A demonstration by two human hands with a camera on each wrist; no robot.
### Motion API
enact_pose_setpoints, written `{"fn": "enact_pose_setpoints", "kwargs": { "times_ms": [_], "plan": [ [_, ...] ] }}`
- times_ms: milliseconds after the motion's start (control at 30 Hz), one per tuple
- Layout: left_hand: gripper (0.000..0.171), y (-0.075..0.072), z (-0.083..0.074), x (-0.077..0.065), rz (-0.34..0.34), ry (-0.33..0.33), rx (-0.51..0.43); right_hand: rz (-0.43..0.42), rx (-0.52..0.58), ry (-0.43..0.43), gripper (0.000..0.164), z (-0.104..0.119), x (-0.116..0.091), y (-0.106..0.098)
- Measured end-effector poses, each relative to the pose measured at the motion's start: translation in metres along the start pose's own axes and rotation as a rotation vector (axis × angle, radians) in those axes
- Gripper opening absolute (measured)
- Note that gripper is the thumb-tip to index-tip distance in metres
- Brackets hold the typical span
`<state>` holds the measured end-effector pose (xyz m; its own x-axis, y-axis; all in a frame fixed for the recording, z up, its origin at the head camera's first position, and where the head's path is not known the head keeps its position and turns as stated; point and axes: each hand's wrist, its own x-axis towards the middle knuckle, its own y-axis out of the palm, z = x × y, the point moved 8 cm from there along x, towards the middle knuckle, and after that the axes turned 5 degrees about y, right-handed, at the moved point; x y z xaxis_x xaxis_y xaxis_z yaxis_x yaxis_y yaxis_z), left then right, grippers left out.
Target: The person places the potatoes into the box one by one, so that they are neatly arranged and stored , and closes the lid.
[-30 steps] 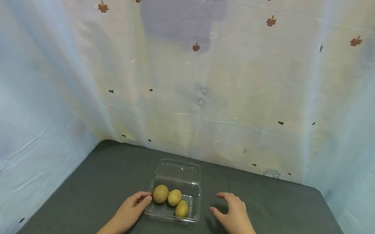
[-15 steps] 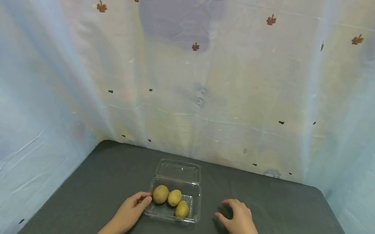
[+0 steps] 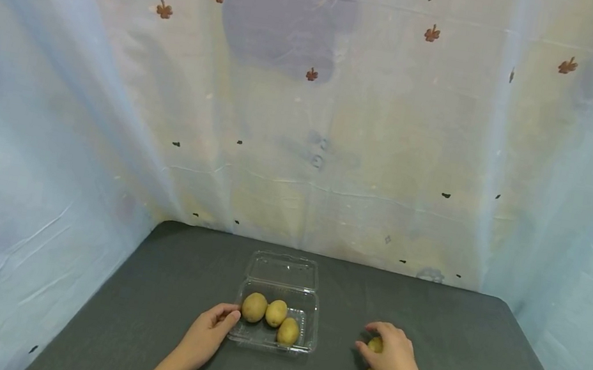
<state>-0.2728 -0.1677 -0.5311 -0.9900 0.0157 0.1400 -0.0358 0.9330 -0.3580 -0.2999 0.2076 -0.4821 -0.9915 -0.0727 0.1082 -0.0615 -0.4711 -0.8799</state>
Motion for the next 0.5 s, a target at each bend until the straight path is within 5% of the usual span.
{"fn": "enact_pose_setpoints", "kwargs": {
  "times_ms": [500],
  "plan": [
    [0.048,-0.001,-0.003,0.001,-0.001,0.008,-0.018,0.148,-0.005,0.21,0.071,-0.021,-0.008,-0.008]
  ]
}}
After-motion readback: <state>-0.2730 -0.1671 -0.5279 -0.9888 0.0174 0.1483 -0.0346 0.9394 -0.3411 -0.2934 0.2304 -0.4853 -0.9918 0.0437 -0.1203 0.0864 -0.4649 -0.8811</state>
